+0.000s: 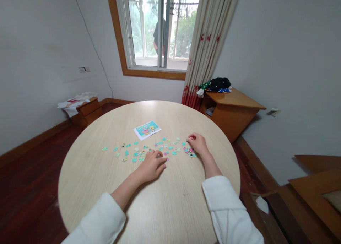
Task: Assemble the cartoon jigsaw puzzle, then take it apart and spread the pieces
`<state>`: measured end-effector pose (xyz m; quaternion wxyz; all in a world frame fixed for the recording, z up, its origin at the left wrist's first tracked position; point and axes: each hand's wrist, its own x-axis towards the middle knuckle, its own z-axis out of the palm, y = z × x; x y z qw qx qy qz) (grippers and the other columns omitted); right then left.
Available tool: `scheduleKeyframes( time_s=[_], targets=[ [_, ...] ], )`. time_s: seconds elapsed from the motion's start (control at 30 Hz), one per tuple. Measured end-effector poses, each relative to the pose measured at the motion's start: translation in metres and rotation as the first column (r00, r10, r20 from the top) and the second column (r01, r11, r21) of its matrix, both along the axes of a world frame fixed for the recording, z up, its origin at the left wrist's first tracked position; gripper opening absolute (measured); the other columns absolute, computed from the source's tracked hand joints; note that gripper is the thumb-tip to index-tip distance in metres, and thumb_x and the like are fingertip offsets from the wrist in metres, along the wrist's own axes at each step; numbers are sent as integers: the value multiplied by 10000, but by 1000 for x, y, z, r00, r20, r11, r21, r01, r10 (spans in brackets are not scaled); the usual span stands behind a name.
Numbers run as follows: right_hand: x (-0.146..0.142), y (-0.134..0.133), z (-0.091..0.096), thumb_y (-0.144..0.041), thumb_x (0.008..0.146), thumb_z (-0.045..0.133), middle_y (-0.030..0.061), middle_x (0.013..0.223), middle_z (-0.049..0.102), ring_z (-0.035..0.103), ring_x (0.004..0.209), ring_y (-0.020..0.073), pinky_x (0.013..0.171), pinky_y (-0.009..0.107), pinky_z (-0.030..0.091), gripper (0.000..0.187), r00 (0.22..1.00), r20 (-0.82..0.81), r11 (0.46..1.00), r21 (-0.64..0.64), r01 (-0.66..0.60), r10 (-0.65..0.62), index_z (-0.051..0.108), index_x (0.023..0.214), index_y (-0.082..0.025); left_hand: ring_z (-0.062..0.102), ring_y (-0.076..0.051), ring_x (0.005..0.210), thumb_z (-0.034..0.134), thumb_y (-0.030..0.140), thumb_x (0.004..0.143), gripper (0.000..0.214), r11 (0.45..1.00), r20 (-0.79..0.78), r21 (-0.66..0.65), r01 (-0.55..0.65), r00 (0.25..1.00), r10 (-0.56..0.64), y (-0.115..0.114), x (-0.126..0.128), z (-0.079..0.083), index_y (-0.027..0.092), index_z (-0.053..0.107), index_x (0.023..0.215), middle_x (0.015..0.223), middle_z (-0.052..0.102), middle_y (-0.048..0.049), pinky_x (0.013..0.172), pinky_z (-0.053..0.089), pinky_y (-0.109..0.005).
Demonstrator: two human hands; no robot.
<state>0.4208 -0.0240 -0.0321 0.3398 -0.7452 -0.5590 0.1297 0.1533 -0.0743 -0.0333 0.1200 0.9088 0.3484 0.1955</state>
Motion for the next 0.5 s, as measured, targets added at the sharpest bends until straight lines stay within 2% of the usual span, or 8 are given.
scheduleKeyframes(
  time_s=[0.1,0.17,0.23,0.3,0.37,0.5],
  targets=[
    [6,-10,7,-230,714,643,9,687,594,562,639,133,601,241,418,139,970,-135,978,-29,-208,202,650,826,-147,489,-235,919,470,308,877,267,1000,-4,0,-10,1000,10,4,-4,-1,198,700,958,994,593,-113,816,376,-418],
    [13,-17,10,-229,647,713,20,764,602,568,668,140,602,244,434,289,928,-186,933,-100,-345,323,648,919,-154,494,-231,915,470,301,878,266,1000,2,9,-16,1000,16,7,-6,-3,192,705,936,976,600,-113,808,373,-415],
    [20,-23,10,-205,540,791,45,908,607,581,802,166,706,264,461,471,905,-166,891,-174,-418,392,651,988,-177,500,-230,912,469,294,878,262,1000,2,13,-20,1000,20,8,-6,-4,192,706,926,970,606,-110,805,371,-412],
    [23,-26,9,-176,477,821,56,1015,589,561,927,188,825,291,446,550,906,-119,877,-228,-424,407,663,1004,-203,506,-232,913,471,290,877,259,1000,-7,10,-29,1000,29,8,-6,-4,191,705,928,967,610,-109,803,371,-407],
    [23,-25,7,-148,498,801,50,1023,581,552,943,182,854,291,430,492,913,-106,880,-245,-407,393,679,971,-210,509,-237,920,476,285,874,255,999,-17,0,-38,999,38,7,-5,-3,187,703,936,972,612,-108,804,372,-405],
    [20,-20,2,-130,597,702,6,803,581,541,720,127,658,234,428,279,902,-201,862,-273,-426,382,678,872,-166,508,-244,932,482,267,869,249,999,-24,-27,-47,999,47,5,-3,-1,174,696,957,986,612,-112,811,372,-410]
  ],
)
